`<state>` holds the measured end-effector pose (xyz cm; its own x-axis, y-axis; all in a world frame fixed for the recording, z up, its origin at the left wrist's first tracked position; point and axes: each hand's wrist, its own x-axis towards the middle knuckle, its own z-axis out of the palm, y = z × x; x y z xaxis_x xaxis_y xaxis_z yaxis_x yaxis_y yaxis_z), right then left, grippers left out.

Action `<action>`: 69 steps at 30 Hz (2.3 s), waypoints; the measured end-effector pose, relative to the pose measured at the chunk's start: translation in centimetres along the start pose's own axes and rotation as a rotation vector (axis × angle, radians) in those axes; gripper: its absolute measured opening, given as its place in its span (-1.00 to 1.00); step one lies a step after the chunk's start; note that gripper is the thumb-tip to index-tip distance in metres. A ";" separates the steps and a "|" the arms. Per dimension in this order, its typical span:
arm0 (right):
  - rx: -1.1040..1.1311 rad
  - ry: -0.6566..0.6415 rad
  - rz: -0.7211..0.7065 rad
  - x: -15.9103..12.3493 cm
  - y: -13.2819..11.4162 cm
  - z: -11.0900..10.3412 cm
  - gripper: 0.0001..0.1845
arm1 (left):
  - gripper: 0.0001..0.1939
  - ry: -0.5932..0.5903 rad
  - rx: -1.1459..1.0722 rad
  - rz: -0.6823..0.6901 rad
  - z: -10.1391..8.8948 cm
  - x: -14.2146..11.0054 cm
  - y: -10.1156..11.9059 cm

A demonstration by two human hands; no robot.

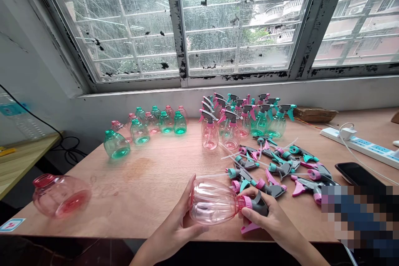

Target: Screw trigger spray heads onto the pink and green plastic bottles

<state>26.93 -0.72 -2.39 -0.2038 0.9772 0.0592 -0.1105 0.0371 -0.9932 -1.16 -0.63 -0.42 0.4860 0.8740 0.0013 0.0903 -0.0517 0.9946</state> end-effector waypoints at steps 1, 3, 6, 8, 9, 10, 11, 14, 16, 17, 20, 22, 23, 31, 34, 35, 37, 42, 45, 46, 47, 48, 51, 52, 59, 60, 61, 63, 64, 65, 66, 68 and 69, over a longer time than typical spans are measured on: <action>-0.004 0.003 -0.005 0.0 0.0 0.0 -0.64 | 0.04 -0.007 -0.002 0.007 0.0 0.0 0.0; -0.007 0.006 -0.009 0.0 0.1 0.0 -0.64 | 0.05 -0.013 0.008 0.013 0.0 0.0 0.0; 0.000 0.001 -0.002 0.0 0.1 -0.1 -0.64 | 0.12 0.011 0.041 0.011 0.2 -0.2 0.2; 0.008 -0.011 -0.004 0.0 0.1 -0.1 -0.65 | 0.13 0.018 0.036 0.001 0.3 -0.2 0.4; 0.012 -0.019 -0.007 0.0 0.0 -0.1 -0.66 | 0.12 0.019 0.027 -0.005 0.4 -0.2 0.5; 0.017 -0.027 -0.009 0.0 0.0 -0.1 -0.66 | 0.10 0.019 0.019 -0.012 0.5 -0.2 0.6; 0.023 -0.031 -0.009 0.0 0.0 -0.1 -0.67 | 0.07 0.019 0.013 -0.018 0.5 -0.2 0.7; 0.033 -0.030 -0.002 0.0 -0.1 -0.1 -0.69 | 0.03 0.023 0.006 -0.017 0.4 -0.1 0.8; 0.032 -0.030 0.000 0.0 -0.2 -0.1 -0.69 | 0.02 0.015 -0.003 -0.010 0.3 -0.1 0.6; 0.029 -0.032 0.000 0.0 -0.2 -0.1 -0.69 | 0.01 0.012 -0.009 -0.007 0.3 -0.1 0.5; 0.016 -0.035 0.004 0.0 -0.2 -0.1 -0.69 | -0.01 0.008 -0.027 0.000 0.1 0.0 0.2; 0.017 -0.037 0.007 0.0 -0.2 -0.1 -0.68 | -0.02 0.012 -0.031 0.002 0.1 0.1 0.2; 0.020 -0.039 0.007 0.0 -0.1 -0.2 -0.68 | -0.01 0.011 -0.036 0.000 0.2 0.1 0.3; 0.047 -0.043 0.010 0.0 0.2 -0.4 -0.67 | 0.04 0.009 0.075 -0.032 0.4 0.1 1.0; 0.056 -0.036 0.017 0.0 0.2 -0.3 -0.68 | 0.04 0.030 0.258 -0.032 -0.3 0.6 0.8; 0.053 -0.030 0.018 0.1 0.1 -0.3 -0.68 | 0.03 0.034 0.309 -0.022 -0.6 0.8 0.7; 0.043 -0.025 0.019 0.1 0.1 -0.3 -0.68 | -0.01 0.038 0.363 -0.005 -1.1 1.1 0.5; 0.034 -0.036 0.014 0.1 0.4 -0.4 -0.68 | -0.04 -0.009 0.267 -0.001 -1.2 1.2 0.2; 0.027 -0.027 0.017 0.1 0.7 -0.5 -0.68 | 0.04 -0.004 0.206 -0.010 -0.9 1.1 0.7; 0.028 -0.024 0.018 0.1 0.8 -0.5 -0.67 | 0.08 -0.012 0.188 -0.016 -0.8 1.1 0.9; 0.031 -0.023 0.019 0.1 0.9 -0.5 -0.66 | 0.11 -0.026 0.169 -0.021 -0.8 1.1 1.1; 0.038 -0.023 0.022 0.1 0.9 -0.5 -0.66 | 0.13 -0.040 0.149 -0.025 -0.8 1.1 1.3; 0.063 -0.027 0.029 0.1 0.8 -0.3 -0.66 | 0.06 -0.058 0.107 -0.034 -0.9 1.0 1.6; 0.069 -0.029 0.028 0.0 0.7 -0.3 -0.66 | 0.03 -0.054 0.109 -0.037 -1.0 0.9 1.5; 0.101 -0.041 0.027 0.1 0.3 -0.2 -0.65 | -0.01 -0.015 0.271 -0.068 -1.2 0.7 1.1; 0.098 -0.045 0.026 0.1 0.2 -0.2 -0.65 | -0.04 -0.014 0.275 -0.059 -1.2 0.7 1.1; 0.092 -0.049 0.026 0.1 0.2 -0.2 -0.65 | -0.06 -0.012 0.275 -0.054 -1.2 0.7 1.1; 0.076 -0.055 0.029 0.0 0.1 -0.2 -0.66 | -0.01 -0.001 0.244 -0.061 -1.1 0.8 1.3; 0.066 -0.056 0.030 0.0 0.0 -0.1 -0.66 | 0.04 0.000 0.226 -0.078 -1.1 0.8 1.4; 0.055 -0.054 0.028 0.0 0.0 -0.1 -0.66 | 0.11 0.000 0.210 -0.093 -1.1 0.8 1.4; 0.045 -0.049 0.025 0.0 0.0 -0.1 -0.66 | 0.16 -0.005 0.197 -0.103 -1.1 0.9 1.5; 0.030 -0.040 0.019 0.0 0.0 -0.1 -0.65 | 0.23 -0.028 0.165 -0.095 -1.2 0.9 1.5; 0.025 -0.039 0.019 0.0 0.0 -0.1 -0.65 | 0.23 -0.042 0.153 -0.086 -1.3 0.9 1.5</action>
<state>27.04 -0.68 -2.41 -0.2440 0.9687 0.0445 -0.1302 0.0128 -0.9914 -1.68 0.68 1.20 0.5065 0.8574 -0.0910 0.2632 -0.0533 0.9633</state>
